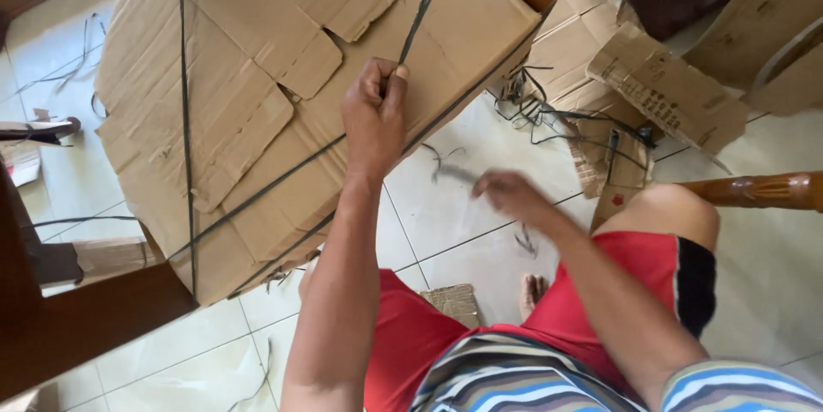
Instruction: Securing a protective cardboard piece to the seat of a wooden chair using thin plastic ties.
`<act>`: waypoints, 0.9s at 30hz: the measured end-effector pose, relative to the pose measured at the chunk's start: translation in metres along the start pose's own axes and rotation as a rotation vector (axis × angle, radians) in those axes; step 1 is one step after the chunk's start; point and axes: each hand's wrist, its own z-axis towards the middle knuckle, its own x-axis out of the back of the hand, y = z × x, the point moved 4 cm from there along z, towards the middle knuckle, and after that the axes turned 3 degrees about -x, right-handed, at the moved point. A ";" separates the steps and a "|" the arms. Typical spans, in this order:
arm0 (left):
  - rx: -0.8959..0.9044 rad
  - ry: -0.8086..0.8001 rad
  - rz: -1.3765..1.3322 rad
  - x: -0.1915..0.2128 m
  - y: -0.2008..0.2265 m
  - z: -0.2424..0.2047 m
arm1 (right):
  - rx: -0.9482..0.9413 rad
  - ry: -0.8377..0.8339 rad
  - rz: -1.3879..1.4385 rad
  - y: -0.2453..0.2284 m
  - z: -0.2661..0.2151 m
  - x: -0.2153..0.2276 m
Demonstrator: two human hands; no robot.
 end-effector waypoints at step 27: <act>-0.049 -0.023 0.031 0.003 0.008 0.000 | 0.234 0.731 0.298 0.047 -0.235 0.122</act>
